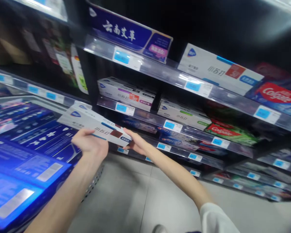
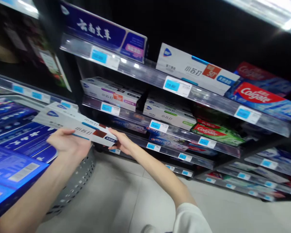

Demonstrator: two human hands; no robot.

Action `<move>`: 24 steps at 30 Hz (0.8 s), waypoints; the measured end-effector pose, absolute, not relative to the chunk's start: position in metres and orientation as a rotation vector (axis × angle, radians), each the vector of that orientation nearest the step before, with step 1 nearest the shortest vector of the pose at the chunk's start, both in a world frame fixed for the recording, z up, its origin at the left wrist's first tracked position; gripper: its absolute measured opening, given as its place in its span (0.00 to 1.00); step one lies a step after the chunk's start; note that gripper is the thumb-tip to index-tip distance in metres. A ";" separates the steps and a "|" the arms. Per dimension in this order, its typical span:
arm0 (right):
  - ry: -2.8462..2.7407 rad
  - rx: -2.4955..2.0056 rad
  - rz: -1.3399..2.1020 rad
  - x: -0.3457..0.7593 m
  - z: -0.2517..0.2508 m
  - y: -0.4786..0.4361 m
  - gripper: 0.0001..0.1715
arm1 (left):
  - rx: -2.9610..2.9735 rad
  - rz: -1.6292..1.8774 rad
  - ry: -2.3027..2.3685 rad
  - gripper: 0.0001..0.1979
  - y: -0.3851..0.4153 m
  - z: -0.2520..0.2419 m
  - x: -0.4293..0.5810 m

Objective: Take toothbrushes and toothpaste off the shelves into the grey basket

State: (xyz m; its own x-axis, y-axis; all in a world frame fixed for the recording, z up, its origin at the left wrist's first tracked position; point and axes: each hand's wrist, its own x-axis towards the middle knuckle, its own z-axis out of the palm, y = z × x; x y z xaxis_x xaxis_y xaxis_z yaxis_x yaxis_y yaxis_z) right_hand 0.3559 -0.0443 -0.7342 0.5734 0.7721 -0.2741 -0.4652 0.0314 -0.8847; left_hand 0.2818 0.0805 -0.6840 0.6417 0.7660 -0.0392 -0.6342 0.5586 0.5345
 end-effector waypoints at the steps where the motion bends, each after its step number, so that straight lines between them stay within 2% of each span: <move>1: -0.317 -1.234 0.956 0.355 -0.733 -0.044 0.23 | 0.514 0.830 0.275 0.20 0.081 -0.684 0.281; 6: -0.636 -1.700 0.436 0.347 -0.717 -0.046 0.20 | 0.536 0.827 0.207 0.23 0.083 -0.689 0.279; 10: -0.977 -1.915 0.208 0.345 -0.696 -0.049 0.31 | 0.600 0.760 0.146 0.24 0.078 -0.687 0.279; 16: -1.008 -1.810 0.153 0.352 -0.686 -0.058 0.28 | 0.604 0.588 0.055 0.17 0.062 -0.678 0.279; 24: -1.075 -1.899 0.254 0.351 -0.687 -0.067 0.29 | 0.582 0.640 0.179 0.11 0.068 -0.682 0.283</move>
